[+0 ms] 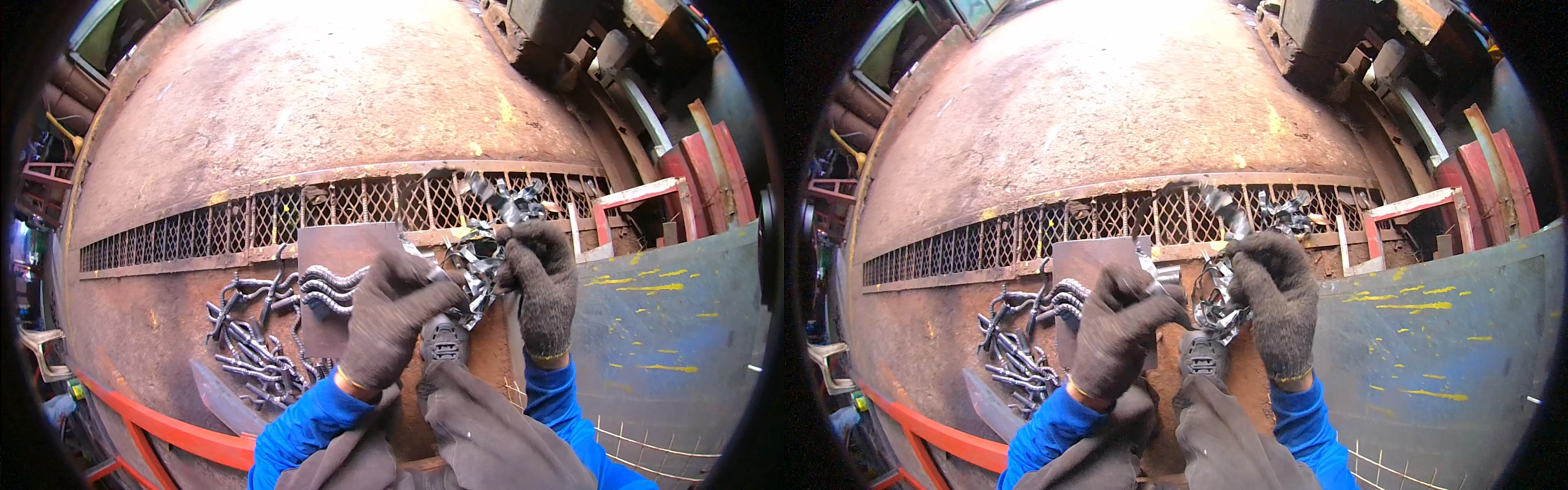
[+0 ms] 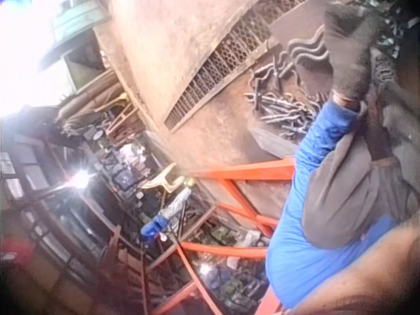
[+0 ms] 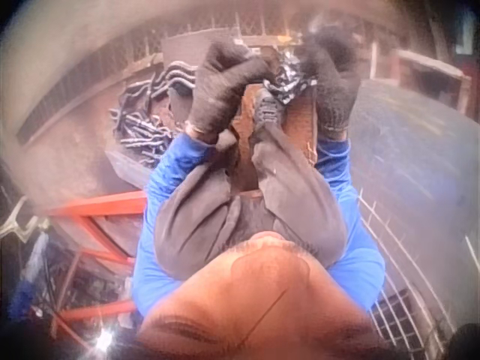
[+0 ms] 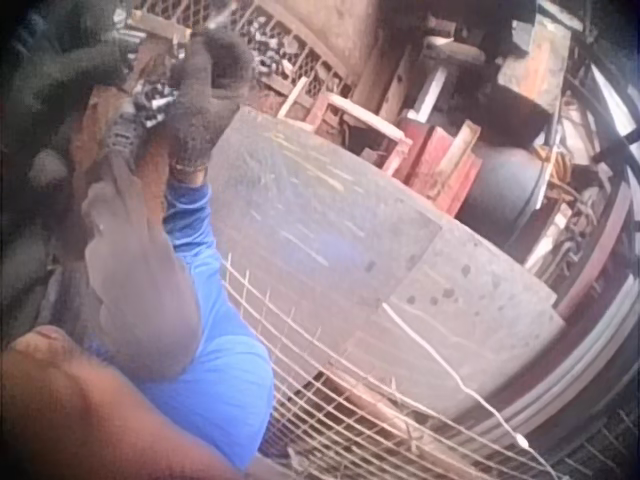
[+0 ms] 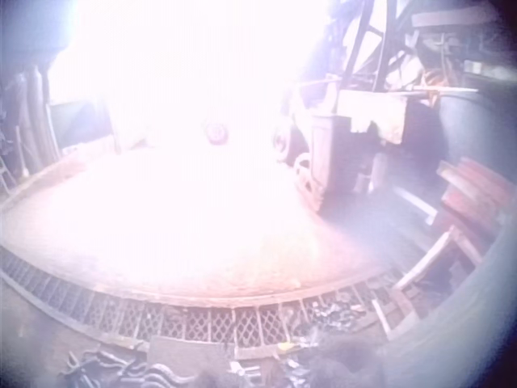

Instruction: The person wraps a bundle of metal pipes with a black strap, threading the strap through a buckle and tightening it around the pipes. The person repeatedly adjusts the strap and buckle to secure the bundle.

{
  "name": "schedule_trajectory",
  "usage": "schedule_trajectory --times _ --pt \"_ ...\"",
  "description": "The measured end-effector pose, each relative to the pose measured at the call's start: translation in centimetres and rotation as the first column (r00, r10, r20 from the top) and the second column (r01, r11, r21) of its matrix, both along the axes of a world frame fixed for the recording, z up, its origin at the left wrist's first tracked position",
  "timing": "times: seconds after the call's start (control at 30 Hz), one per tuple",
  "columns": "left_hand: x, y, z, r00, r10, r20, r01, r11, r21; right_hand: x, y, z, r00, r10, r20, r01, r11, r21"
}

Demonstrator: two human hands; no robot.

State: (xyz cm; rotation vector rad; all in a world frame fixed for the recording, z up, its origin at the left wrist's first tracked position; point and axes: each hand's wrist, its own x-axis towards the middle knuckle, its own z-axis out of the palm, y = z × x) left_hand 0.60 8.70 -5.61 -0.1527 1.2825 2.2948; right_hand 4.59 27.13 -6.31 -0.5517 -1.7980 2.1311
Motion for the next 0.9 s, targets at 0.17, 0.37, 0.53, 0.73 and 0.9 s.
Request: schedule_trajectory --times 0.17,0.37,0.53,0.73,0.9 --pt "1.4 1.0 -2.8 0.74 0.106 -0.665 -0.278 0.947 -0.159 1.3 -2.8 2.2 0.981 0.193 -0.004 -0.191 0.968 -0.162" --pt "2.4 0.3 -3.0 0.728 0.058 -0.683 -0.307 0.919 -0.249 1.4 -1.8 2.1 0.903 0.425 -0.053 -0.409 0.893 0.187" --pt "1.0 -1.5 -0.6 0.675 -0.047 -0.737 -0.202 0.948 -0.245 1.6 -1.0 1.3 0.936 0.352 -0.019 -0.351 0.936 0.037" --pt "1.2 -3.2 -0.4 0.745 0.415 -0.522 -0.598 0.762 -0.249 1.5 -0.5 1.0 0.95 0.309 -0.05 -0.312 0.947 -0.078" --pt "-1.0 -4.1 1.6 0.508 -0.213 -0.835 -0.571 0.643 -0.511 1.3 0.0 1.3 0.901 0.423 -0.101 -0.43 0.901 -0.064"
